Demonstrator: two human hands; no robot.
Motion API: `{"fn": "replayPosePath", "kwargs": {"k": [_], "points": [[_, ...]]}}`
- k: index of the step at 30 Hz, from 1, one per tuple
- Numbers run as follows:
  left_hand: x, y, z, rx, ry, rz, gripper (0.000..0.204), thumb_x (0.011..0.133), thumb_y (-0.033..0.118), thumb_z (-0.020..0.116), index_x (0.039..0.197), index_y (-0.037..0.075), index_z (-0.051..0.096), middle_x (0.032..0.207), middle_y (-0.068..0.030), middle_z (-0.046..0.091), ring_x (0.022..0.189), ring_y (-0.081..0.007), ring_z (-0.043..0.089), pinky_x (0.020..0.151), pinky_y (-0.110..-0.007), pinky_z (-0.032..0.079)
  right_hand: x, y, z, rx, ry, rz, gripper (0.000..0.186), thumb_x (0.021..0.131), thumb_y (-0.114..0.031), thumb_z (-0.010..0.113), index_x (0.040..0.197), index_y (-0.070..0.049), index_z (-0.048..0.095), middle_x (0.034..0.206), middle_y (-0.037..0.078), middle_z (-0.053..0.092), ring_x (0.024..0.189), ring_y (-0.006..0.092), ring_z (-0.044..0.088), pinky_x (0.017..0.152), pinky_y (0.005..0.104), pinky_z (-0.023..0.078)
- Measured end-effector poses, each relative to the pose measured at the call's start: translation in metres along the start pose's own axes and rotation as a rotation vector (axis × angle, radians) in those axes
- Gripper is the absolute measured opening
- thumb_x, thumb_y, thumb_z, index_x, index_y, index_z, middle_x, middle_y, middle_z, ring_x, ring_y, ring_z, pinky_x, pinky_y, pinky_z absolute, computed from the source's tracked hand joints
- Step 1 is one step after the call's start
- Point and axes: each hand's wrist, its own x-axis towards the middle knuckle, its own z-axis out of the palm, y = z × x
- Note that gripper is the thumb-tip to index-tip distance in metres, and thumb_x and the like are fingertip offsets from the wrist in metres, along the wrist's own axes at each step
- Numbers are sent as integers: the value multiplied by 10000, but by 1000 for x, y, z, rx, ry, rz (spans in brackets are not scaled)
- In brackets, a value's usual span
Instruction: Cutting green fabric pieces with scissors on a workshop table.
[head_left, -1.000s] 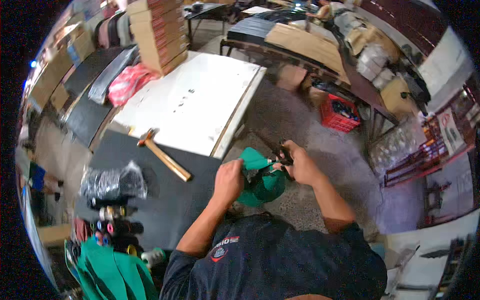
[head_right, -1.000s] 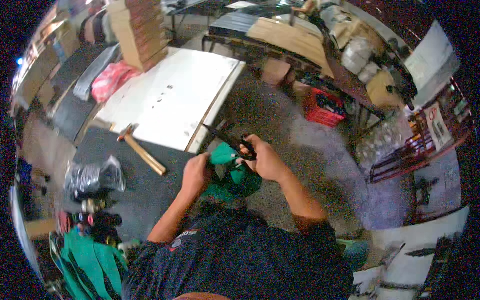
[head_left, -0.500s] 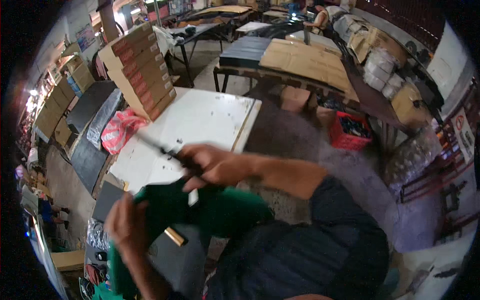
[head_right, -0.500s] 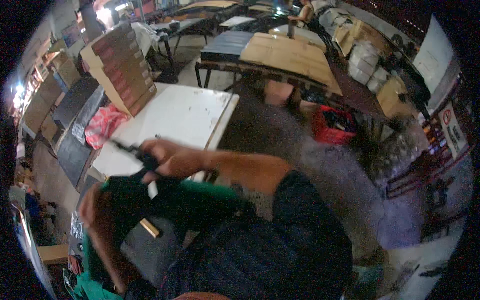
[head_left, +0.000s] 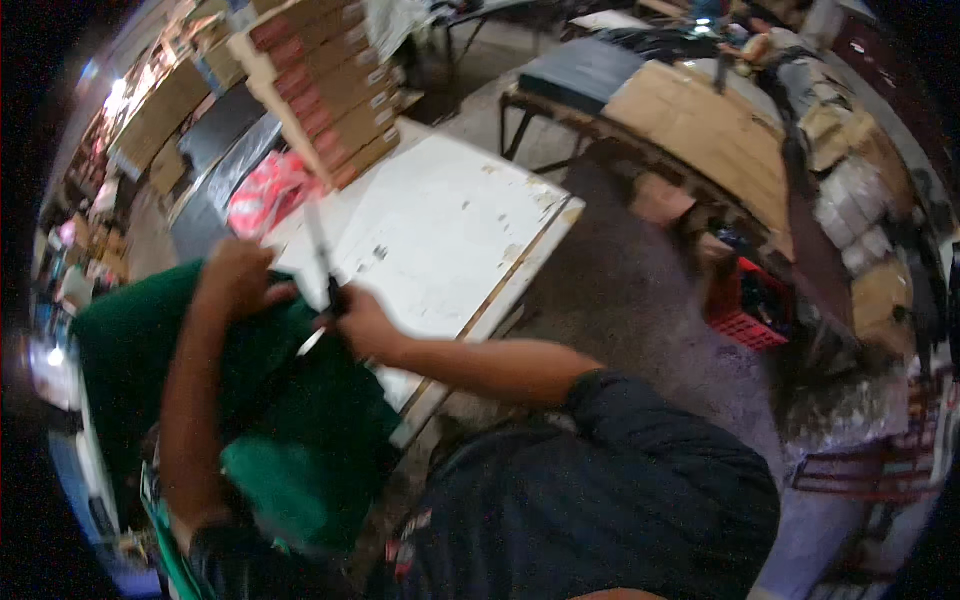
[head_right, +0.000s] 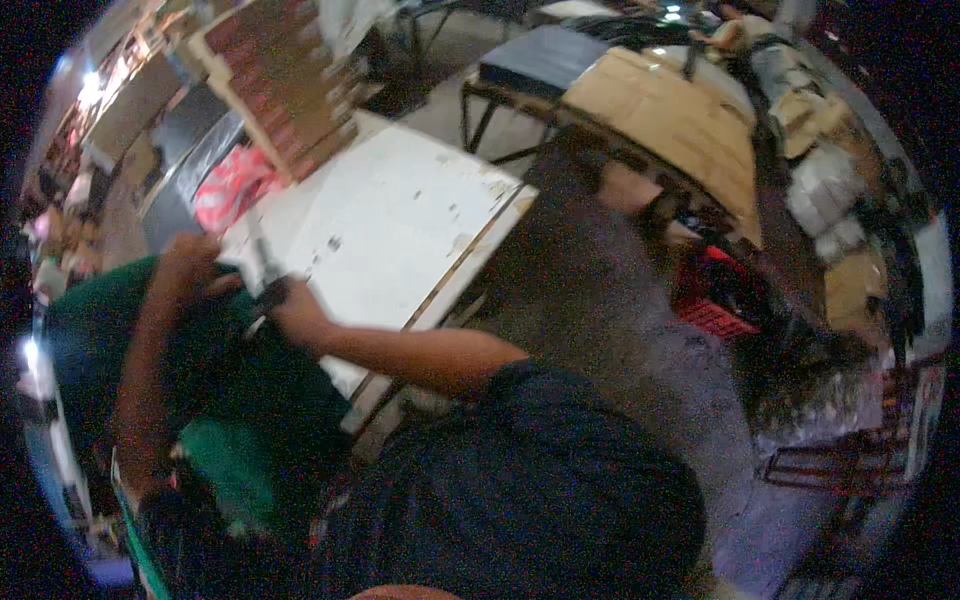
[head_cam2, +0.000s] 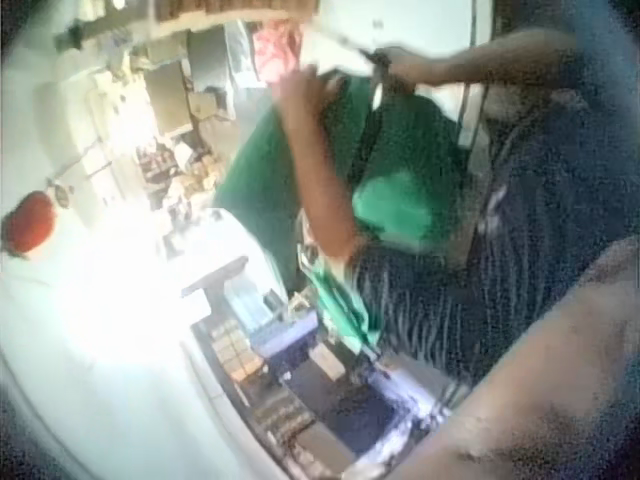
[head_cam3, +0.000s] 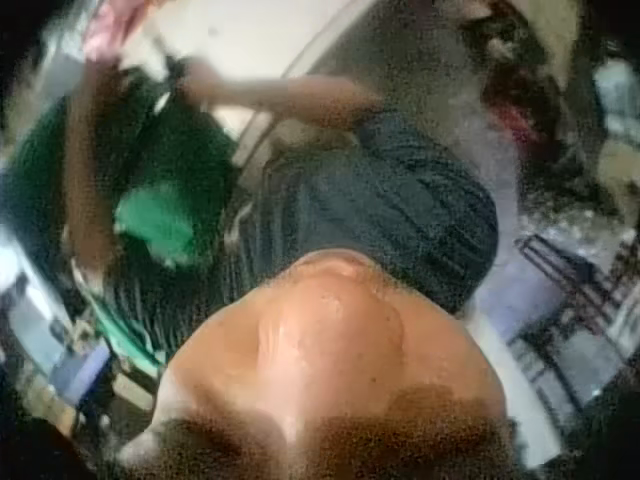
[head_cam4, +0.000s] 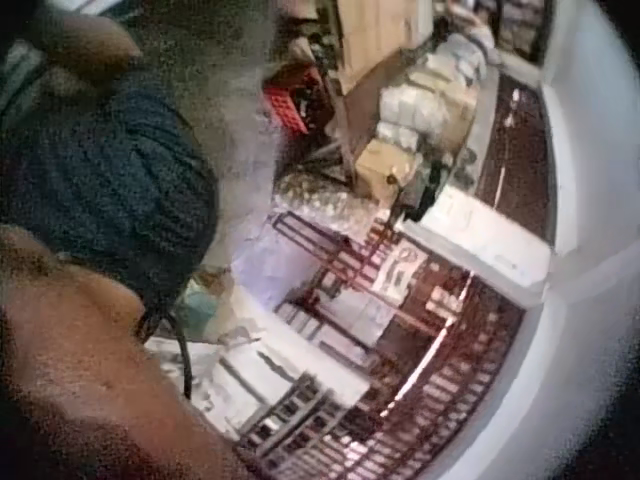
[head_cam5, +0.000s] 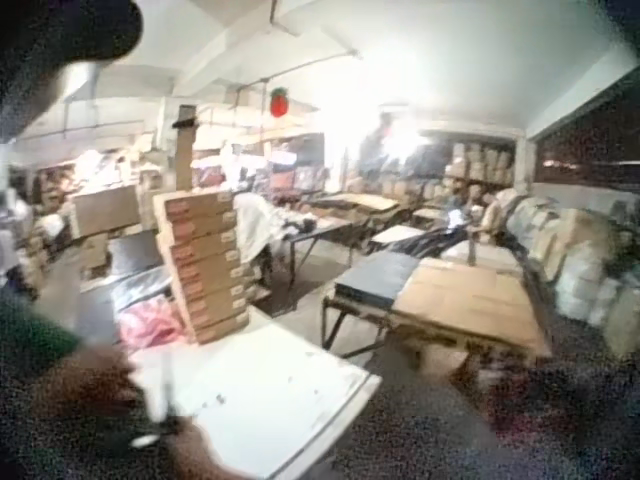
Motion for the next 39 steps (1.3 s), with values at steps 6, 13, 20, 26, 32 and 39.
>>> {"fn": "replayPosePath", "kwargs": {"k": [6, 13, 20, 26, 32, 39], "points": [[140, 64, 224, -211, 64, 51, 405, 817, 284, 575, 1203, 175, 526, 1174, -68, 545, 1135, -226, 494, 993, -605, 285, 26, 149, -98, -661, 354, 292, 264, 702, -165, 745, 837, 34, 636, 764, 179, 650, 696, 272, 607, 655, 385, 477], [143, 121, 255, -610, 462, -132, 431, 736, 111, 647, 1151, 137, 532, 1172, -32, 534, 1119, -252, 484, 981, -591, 282, 6, 185, -151, -316, 276, 384, 300, 761, 10, 658, 1009, 48, 494, 849, 74, 600, 752, 144, 576, 677, 289, 476], [148, 115, 228, -1142, 292, 298, 660, 695, 231, 748, 1293, 158, 476, 1408, -73, 389, 1366, -281, 229, 1062, -567, 154, -6, 142, -121, -255, 297, 161, 305, 745, -25, 726, 956, -33, 505, 844, 17, 551, 762, 104, 533, 691, 251, 454], [179, 89, 212, -1203, -386, 601, 499, 664, 254, 776, 1093, 61, 609, 1083, -135, 618, 1053, -252, 558, 896, -375, 428, 12, 112, -120, -284, 178, 29, 294, 756, -37, 725, 906, -47, 472, 794, 0, 515, 740, 85, 504, 695, 239, 436], [160, 90, 196, -1294, -381, 492, 308, 746, 199, 696, 972, 4, 619, 825, -98, 635, 794, -157, 556, 701, -340, 450, 27, 104, -134, -238, 129, 90, 333, 738, -79, 751, 928, -40, 481, 830, 17, 548, 752, 99, 527, 691, 234, 437], [155, 98, 191, -1470, -334, 333, 244, 797, 193, 645, 936, -7, 630, 763, -69, 623, 748, -130, 538, 695, -320, 447, 33, 94, -147, -171, 66, 219, 310, 765, -84, 727, 942, -39, 477, 811, 13, 529, 759, 102, 528, 710, 248, 451]]}}
